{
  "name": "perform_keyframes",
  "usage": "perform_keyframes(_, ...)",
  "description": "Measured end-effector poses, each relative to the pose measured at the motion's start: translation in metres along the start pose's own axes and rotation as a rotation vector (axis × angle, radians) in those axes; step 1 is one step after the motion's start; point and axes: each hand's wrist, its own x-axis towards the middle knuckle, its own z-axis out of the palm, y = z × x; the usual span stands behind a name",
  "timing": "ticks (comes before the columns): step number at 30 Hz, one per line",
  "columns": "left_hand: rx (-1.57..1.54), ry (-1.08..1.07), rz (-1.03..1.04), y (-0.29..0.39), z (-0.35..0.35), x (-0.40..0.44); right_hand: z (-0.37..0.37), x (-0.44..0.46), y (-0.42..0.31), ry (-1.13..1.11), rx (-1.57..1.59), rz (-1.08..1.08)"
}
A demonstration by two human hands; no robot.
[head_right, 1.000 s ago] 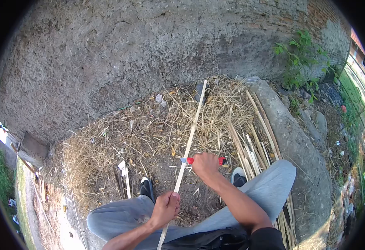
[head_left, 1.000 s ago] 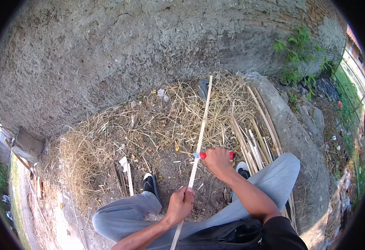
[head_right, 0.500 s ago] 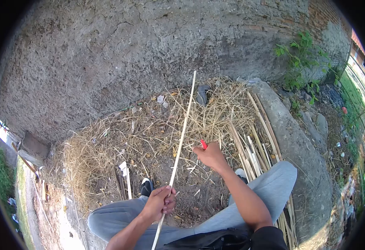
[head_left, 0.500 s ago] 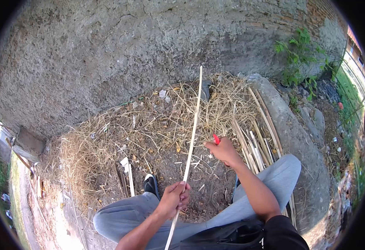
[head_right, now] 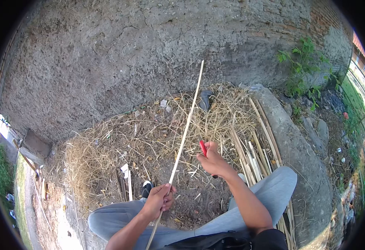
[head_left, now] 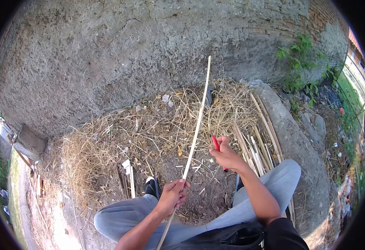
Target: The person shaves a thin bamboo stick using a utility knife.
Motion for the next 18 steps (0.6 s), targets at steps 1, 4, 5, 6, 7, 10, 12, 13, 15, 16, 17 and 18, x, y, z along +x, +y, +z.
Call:
perform_keyframes(1, -0.005, -0.005, -0.003, 0.001, 0.0, 0.0, 0.001, -0.001, 0.004, -0.024, 0.063, -0.058)
perform_keyframes(4, -0.022, -0.017, -0.006, 0.001, -0.002, 0.001, 0.003, -0.011, 0.002, -0.061, 0.111, -0.178)
perform_keyframes(5, -0.029, -0.025, -0.008, 0.0, -0.003, 0.001, 0.004, -0.017, -0.001, -0.062, 0.108, -0.177)
perform_keyframes(6, -0.032, -0.026, -0.007, 0.0, -0.003, 0.001, 0.005, -0.025, -0.011, -0.04, 0.118, -0.235)
perform_keyframes(7, -0.037, -0.026, -0.007, 0.0, -0.003, 0.001, 0.005, -0.034, -0.02, -0.019, 0.128, -0.292)
perform_keyframes(10, -0.042, -0.032, 0.008, -0.002, -0.004, 0.001, 0.007, -0.049, -0.03, 0.043, 0.021, -0.392)
perform_keyframes(12, -0.038, -0.039, 0.024, -0.004, -0.005, 0.001, 0.01, -0.052, -0.027, 0.074, -0.06, -0.456)
perform_keyframes(13, 0.039, 0.003, 0.08, -0.006, -0.004, 0.0, 0.012, -0.053, -0.025, 0.115, -0.075, -0.51)
perform_keyframes(15, 0.114, 0.047, 0.146, -0.008, -0.004, -0.001, 0.006, -0.051, -0.026, 0.155, -0.094, -0.574)
perform_keyframes(16, 0.157, 0.071, 0.182, -0.008, -0.004, -0.004, 0.001, -0.051, -0.027, 0.179, -0.157, -0.616)
perform_keyframes(17, 0.2, 0.095, 0.218, -0.006, -0.005, -0.005, -0.004, -0.052, -0.03, 0.202, -0.221, -0.659)
perform_keyframes(18, 0.2, 0.097, 0.223, -0.004, -0.007, -0.005, -0.009, -0.056, -0.036, 0.161, -0.239, -0.624)
